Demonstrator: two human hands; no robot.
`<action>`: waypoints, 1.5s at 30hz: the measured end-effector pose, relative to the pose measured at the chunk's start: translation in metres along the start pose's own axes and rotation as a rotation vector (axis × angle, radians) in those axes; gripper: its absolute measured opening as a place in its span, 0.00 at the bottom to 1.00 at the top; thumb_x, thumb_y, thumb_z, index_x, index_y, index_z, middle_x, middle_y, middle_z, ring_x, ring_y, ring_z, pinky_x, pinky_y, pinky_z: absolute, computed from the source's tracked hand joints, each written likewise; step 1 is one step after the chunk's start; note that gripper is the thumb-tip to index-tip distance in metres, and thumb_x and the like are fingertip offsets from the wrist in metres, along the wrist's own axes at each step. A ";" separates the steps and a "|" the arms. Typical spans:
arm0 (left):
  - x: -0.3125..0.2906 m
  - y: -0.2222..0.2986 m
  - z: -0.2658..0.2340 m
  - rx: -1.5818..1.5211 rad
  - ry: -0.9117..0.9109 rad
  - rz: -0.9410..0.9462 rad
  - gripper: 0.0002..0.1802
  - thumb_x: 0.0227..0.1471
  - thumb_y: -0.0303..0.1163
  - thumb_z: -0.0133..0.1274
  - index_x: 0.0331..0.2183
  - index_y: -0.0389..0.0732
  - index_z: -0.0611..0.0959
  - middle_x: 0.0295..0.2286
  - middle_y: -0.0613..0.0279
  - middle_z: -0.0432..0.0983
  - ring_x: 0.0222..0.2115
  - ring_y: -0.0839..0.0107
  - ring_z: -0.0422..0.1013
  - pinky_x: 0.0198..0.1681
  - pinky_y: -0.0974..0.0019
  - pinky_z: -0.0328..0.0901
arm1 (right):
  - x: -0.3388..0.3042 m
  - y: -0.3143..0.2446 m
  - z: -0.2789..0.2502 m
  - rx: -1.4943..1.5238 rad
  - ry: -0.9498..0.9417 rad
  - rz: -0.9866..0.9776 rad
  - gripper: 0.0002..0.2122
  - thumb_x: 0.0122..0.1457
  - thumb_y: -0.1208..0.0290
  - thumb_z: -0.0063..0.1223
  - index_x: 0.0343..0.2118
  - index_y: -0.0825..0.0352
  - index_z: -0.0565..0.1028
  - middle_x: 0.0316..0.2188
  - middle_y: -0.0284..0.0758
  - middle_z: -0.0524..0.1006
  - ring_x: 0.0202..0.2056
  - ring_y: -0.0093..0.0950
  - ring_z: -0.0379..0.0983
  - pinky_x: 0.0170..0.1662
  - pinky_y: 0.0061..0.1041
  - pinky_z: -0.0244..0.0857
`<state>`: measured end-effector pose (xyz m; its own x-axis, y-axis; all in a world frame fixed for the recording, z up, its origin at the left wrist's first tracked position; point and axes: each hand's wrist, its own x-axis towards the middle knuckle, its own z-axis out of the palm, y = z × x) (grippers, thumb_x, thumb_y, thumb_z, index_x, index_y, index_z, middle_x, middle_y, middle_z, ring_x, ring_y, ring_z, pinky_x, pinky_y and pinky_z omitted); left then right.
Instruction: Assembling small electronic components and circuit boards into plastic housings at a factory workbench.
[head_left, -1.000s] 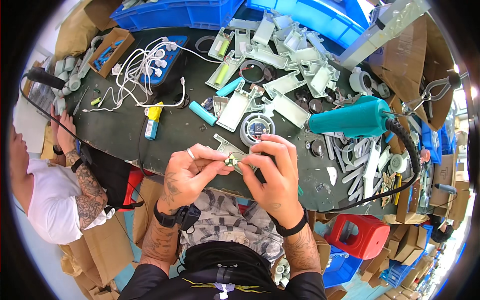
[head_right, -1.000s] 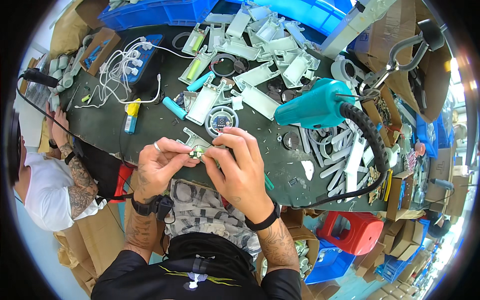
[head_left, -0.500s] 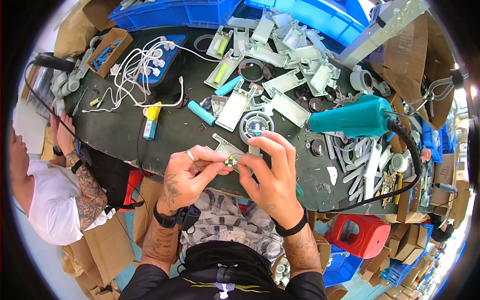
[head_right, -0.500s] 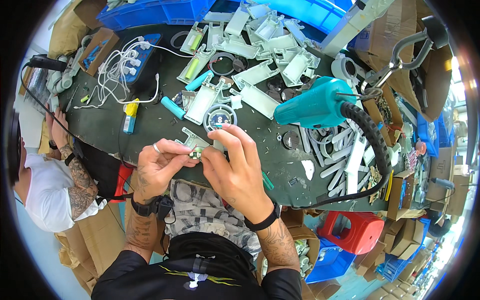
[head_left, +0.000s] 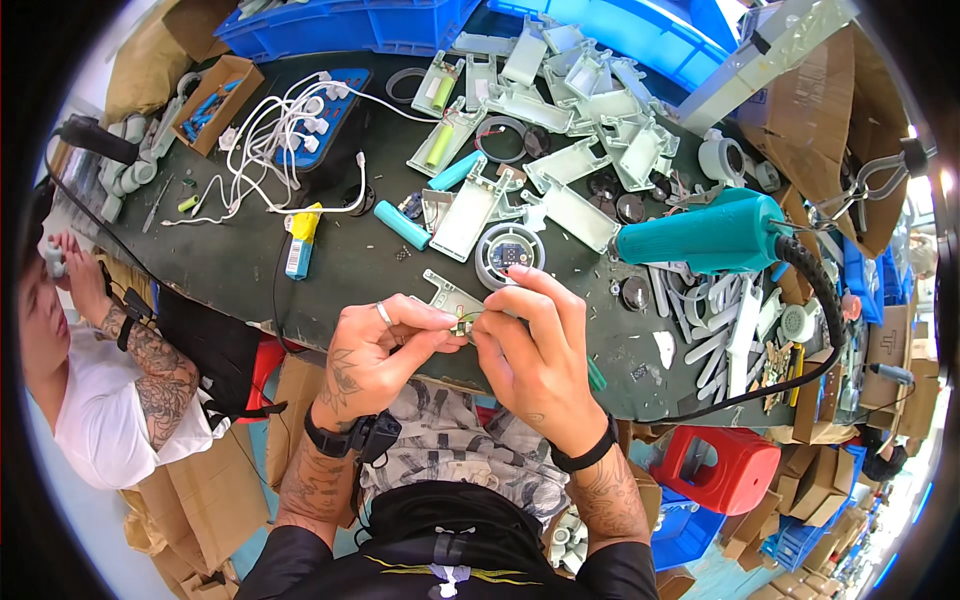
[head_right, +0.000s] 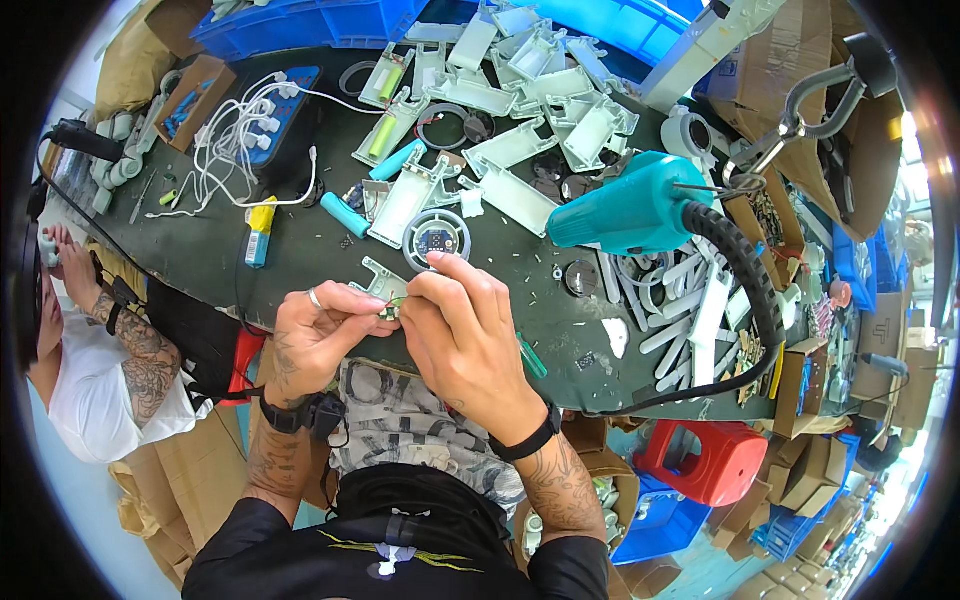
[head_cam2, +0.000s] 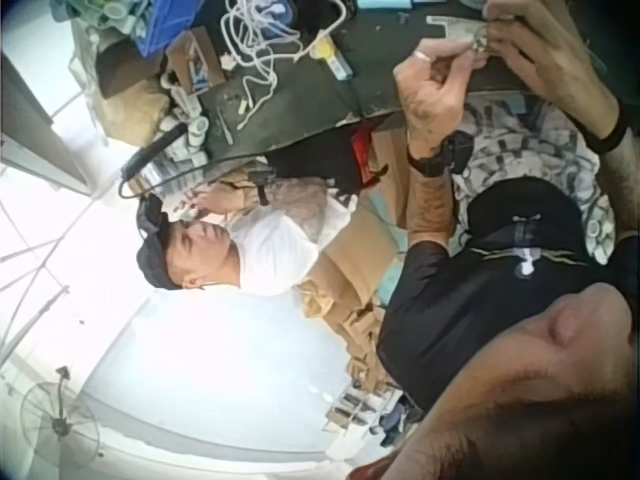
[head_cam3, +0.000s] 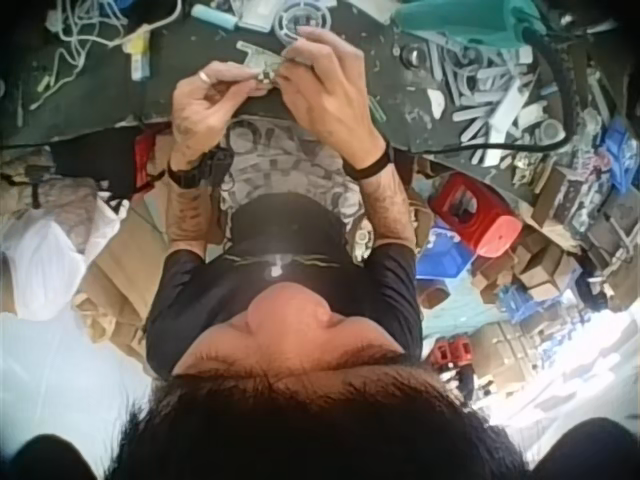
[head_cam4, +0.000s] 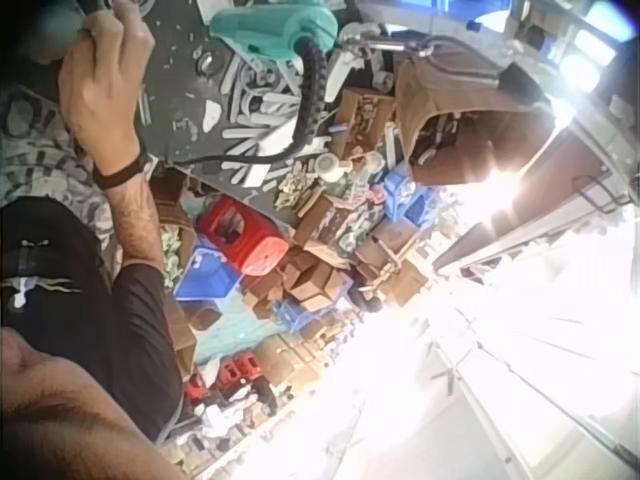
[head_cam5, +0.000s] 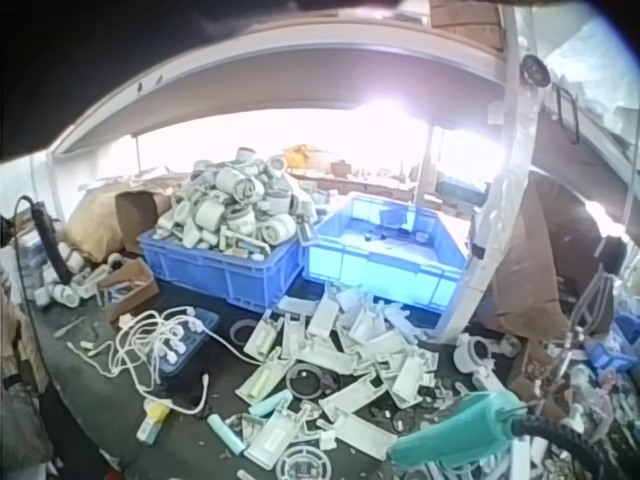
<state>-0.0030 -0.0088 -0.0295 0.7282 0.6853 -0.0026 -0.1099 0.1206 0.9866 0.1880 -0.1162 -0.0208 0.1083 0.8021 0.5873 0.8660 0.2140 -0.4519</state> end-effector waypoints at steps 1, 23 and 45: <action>0.000 0.000 0.000 -0.007 0.009 0.007 0.09 0.63 0.11 0.55 0.44 0.27 0.85 0.41 0.52 0.84 0.43 0.63 0.84 0.51 0.61 0.80 | 0.000 0.000 0.000 -0.002 -0.004 0.002 0.11 0.53 0.78 0.69 0.39 0.64 0.80 0.48 0.31 0.75 0.60 0.36 0.72 0.57 0.39 0.67; 0.000 0.001 0.002 0.151 0.055 0.025 0.17 0.56 0.13 0.64 0.49 0.32 0.85 0.40 0.56 0.86 0.41 0.72 0.84 0.48 0.68 0.77 | 0.001 -0.002 -0.002 -0.036 -0.034 0.045 0.12 0.52 0.75 0.70 0.40 0.63 0.81 0.56 0.36 0.74 0.63 0.42 0.69 0.60 0.45 0.66; -0.002 -0.003 0.008 0.259 0.135 0.075 0.17 0.55 0.16 0.67 0.47 0.33 0.87 0.36 0.57 0.86 0.38 0.73 0.85 0.44 0.70 0.79 | 0.004 -0.003 -0.004 -0.041 -0.054 0.025 0.08 0.55 0.75 0.68 0.37 0.64 0.81 0.53 0.36 0.76 0.59 0.40 0.73 0.58 0.44 0.67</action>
<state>0.0008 -0.0164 -0.0307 0.6259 0.7770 0.0673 0.0287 -0.1093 0.9936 0.1879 -0.1161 -0.0149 0.1043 0.8362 0.5385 0.8826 0.1717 -0.4376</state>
